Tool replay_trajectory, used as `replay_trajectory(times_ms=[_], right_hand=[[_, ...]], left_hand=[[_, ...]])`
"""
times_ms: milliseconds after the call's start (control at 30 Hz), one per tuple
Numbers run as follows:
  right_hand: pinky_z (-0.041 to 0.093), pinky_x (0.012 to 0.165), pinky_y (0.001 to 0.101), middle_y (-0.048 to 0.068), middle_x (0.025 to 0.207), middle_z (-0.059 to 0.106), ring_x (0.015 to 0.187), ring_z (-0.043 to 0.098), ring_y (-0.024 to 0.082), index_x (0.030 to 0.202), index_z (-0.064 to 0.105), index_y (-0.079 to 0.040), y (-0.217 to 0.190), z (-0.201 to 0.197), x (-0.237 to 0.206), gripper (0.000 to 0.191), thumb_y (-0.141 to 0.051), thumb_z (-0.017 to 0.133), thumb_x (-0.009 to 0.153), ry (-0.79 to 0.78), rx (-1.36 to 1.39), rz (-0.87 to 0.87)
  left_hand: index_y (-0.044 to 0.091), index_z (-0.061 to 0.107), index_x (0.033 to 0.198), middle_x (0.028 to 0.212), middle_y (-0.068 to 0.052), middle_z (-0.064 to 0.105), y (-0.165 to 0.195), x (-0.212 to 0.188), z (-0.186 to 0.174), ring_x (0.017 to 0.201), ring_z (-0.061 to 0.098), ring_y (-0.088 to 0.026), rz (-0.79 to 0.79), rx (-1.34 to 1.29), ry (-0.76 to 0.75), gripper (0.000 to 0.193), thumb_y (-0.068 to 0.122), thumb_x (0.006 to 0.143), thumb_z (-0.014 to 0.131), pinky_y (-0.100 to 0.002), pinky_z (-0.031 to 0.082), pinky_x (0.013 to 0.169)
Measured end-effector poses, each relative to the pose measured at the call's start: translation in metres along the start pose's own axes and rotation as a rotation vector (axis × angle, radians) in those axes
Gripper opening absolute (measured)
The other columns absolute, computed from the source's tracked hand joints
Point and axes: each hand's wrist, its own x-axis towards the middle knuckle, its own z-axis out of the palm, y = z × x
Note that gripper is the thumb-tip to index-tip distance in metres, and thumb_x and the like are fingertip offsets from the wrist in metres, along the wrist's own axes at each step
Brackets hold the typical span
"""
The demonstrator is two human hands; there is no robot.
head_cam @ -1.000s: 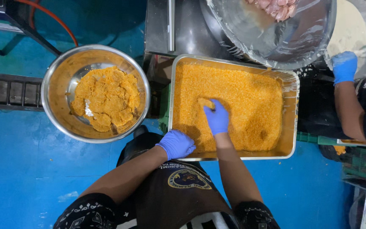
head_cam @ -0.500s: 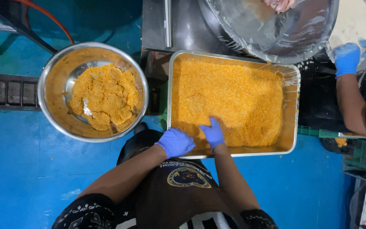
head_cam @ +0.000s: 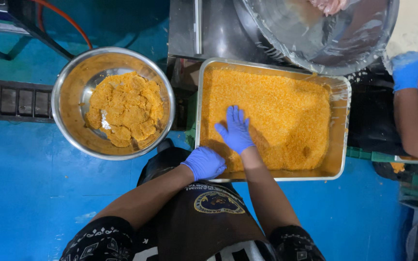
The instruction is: The person takes raw chicken pieces and presses them into a tray of orange breadcrumbs, turning and coating each piece by hand, then places the breaded pieces into a metal bowl. They repeat this coating cycle for successive pieces throughout the clip.
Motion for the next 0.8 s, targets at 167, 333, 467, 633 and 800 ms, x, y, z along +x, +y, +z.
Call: replay_trajectory(times_ms=[167,333,467,633,800], right_hand=[[0.010,0.122,0.0648,0.026,0.169,0.011,0.155,0.011,0.048,0.162,0.015,-0.002,-0.020,-0.001,0.002,0.102,-0.060,0.059,0.091,0.251,-0.047,-0.102],[0.010,0.122,0.0661,0.026,0.170,0.012,0.155,0.011,0.050,0.163,0.018,-0.004,-0.022,0.012,-0.001,0.100,-0.062,0.060,0.093,0.228,-0.068,-0.145],[0.010,0.121,0.0658,0.026,0.169,0.011,0.155,0.009,0.050,0.163,0.019,-0.007,-0.015,0.012,-0.001,0.096,-0.055,0.064,0.093,0.098,-0.039,-0.249],[0.019,0.131,0.0602,0.022,0.172,0.020,0.162,0.018,0.046,0.167,0.023,-0.013,-0.001,-0.016,-0.001,0.096,-0.042,0.071,0.088,0.092,0.340,-0.186],[0.013,0.118,0.0609,0.028,0.162,0.020,0.149,0.016,0.047,0.157,0.022,-0.008,-0.013,-0.020,-0.015,0.120,-0.043,0.089,0.063,0.253,-0.127,0.008]], left_hand=[[0.009,0.071,0.074,0.070,-0.017,0.069,-0.004,0.003,0.000,0.066,0.069,-0.037,-0.037,0.006,-0.084,0.035,0.037,0.092,0.060,-0.054,0.053,0.061],[0.009,0.072,0.073,0.071,-0.017,0.068,-0.004,-0.001,0.002,0.066,0.069,-0.036,-0.003,-0.022,-0.024,0.033,0.035,0.089,0.061,-0.053,0.054,0.060],[0.010,0.073,0.075,0.072,-0.016,0.069,-0.005,-0.001,0.002,0.068,0.070,-0.035,-0.013,0.005,-0.046,0.031,0.034,0.090,0.059,-0.052,0.054,0.063],[0.009,0.073,0.076,0.076,-0.016,0.071,-0.004,-0.003,0.001,0.071,0.070,-0.037,-0.050,-0.028,-0.070,0.037,0.039,0.092,0.058,-0.053,0.054,0.064],[0.010,0.073,0.081,0.078,-0.016,0.071,-0.005,-0.006,0.002,0.073,0.070,-0.036,-0.047,-0.046,-0.068,0.036,0.038,0.094,0.055,-0.054,0.054,0.067]])
